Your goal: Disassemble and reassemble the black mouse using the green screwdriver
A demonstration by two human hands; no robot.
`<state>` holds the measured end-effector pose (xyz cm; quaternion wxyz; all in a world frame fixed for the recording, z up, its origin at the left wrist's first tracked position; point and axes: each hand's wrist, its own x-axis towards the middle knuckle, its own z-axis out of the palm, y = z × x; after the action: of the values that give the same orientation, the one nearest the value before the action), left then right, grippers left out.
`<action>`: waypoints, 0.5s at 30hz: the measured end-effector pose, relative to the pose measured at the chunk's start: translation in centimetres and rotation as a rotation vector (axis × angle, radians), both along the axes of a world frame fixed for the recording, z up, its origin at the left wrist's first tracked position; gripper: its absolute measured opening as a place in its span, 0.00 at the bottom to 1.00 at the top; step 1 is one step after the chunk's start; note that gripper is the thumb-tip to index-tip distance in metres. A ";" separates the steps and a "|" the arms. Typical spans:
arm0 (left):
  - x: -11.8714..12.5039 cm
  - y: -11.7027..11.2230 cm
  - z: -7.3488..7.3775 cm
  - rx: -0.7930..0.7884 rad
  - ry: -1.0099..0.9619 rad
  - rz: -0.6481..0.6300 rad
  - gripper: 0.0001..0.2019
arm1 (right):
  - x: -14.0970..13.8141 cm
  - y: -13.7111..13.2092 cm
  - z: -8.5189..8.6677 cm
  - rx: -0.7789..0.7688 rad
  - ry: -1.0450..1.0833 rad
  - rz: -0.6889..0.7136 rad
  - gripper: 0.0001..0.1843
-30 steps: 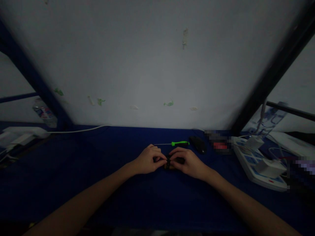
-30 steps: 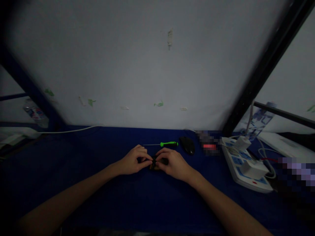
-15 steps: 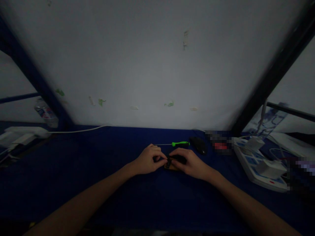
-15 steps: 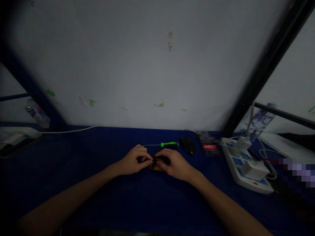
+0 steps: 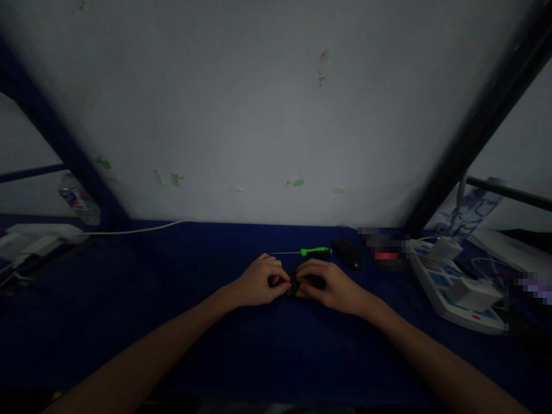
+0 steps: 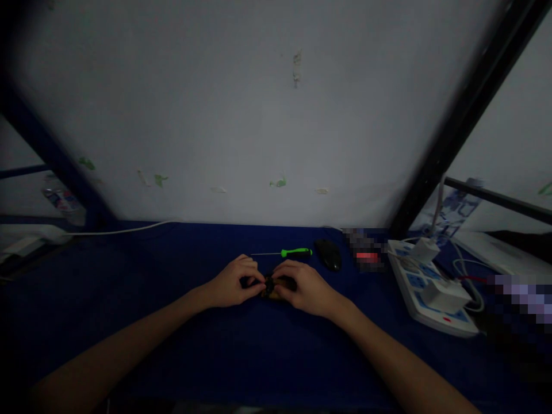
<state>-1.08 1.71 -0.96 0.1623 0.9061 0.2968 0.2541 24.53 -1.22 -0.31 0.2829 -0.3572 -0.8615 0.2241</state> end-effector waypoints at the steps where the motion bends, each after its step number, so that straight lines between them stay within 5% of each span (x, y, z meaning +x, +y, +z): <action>1: 0.0 0.0 0.0 0.001 0.005 0.000 0.03 | 0.0 0.0 0.0 -0.001 -0.004 -0.003 0.13; 15: -0.3 0.0 0.6 0.042 0.036 -0.006 0.04 | 0.1 -0.2 0.4 0.040 -0.024 0.025 0.11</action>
<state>-1.40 1.72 -0.38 0.1389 0.9145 0.2917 0.2436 24.68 -1.43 0.07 0.2768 -0.3435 -0.8734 0.2061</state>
